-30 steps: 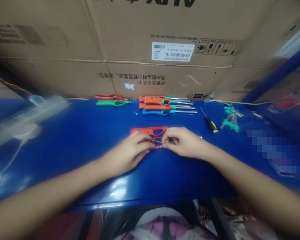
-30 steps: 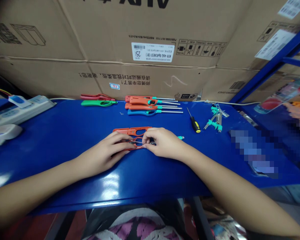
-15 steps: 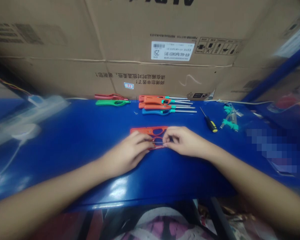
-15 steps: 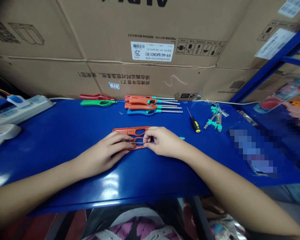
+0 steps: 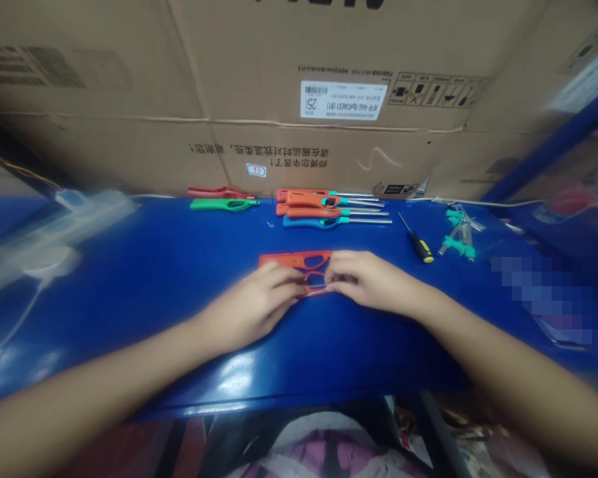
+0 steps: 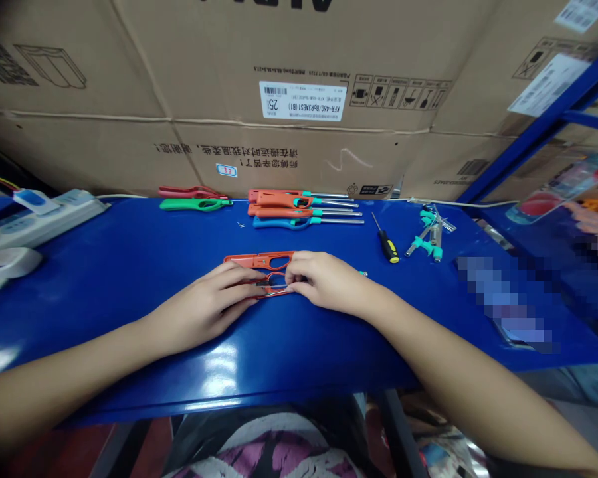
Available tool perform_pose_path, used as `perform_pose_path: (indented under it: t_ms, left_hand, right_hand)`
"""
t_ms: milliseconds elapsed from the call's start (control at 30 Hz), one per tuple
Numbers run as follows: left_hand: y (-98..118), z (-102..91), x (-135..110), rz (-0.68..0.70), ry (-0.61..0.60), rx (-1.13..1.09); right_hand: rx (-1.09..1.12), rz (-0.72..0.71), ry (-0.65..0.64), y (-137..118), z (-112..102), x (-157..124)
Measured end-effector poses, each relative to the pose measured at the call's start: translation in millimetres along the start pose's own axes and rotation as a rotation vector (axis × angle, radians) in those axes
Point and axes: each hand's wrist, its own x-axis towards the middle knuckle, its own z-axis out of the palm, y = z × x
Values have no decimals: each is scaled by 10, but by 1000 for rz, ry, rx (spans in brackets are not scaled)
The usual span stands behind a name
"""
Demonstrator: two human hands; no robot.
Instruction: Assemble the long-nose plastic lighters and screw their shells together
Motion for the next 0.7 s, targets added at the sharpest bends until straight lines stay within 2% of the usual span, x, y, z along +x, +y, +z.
perform_pose_path:
  t_ms: [333, 500, 700]
  left_hand:
    - [34, -18, 9, -16, -17, 9]
    - [21, 0, 3, -11, -12, 26]
    - [23, 5, 2, 6, -21, 50]
  right_hand:
    - [-179, 36, -60, -67, 4, 2]
    - [-118, -29, -78, -48, -5, -6]
    - [-73, -19, -95, -47, -43, -21]
